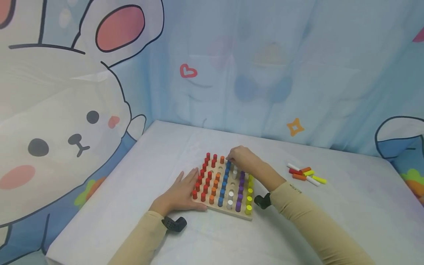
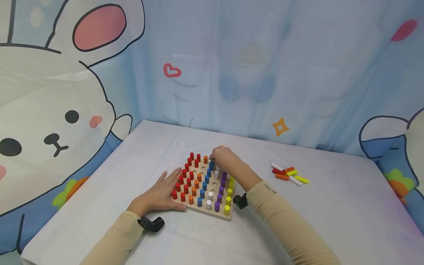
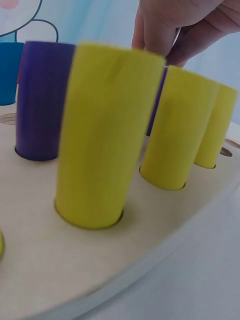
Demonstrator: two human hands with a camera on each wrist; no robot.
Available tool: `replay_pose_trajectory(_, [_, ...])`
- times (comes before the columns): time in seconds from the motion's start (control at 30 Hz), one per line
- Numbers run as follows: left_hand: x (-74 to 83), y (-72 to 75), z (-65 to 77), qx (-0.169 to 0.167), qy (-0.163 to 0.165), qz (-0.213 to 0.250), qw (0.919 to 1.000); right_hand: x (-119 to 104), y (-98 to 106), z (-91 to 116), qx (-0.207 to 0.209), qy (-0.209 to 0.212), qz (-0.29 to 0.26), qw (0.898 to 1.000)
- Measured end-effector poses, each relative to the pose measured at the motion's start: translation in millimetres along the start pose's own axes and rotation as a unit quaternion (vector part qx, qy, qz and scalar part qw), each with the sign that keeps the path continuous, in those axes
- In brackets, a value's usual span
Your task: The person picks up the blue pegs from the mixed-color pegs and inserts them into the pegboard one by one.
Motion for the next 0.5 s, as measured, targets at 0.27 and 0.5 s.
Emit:
replay_pose_trajectory(0.27, [-2.2, 9.4, -3.1, -0.038, 0.017, -0.01, 0.9991, 5, 14, 10, 0.044, 0.011, 0.009, 0.999])
replay_pose_trajectory(0.5, [0.8, 45.6, -3.2, -0.059, 0.066, -0.013, 0.996, 0, 41, 35, 0.107, 0.021, 0.046, 0.993])
Point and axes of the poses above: each hand's wrist, its own z-axis away from the middle knuckle, its own y-axis out of the back of the hand, x = y × z, the point moved 4 cm from there along -z, towards the middle knuckle, and after that the axes turned 1 degree about -x, right-handed, at the moved point
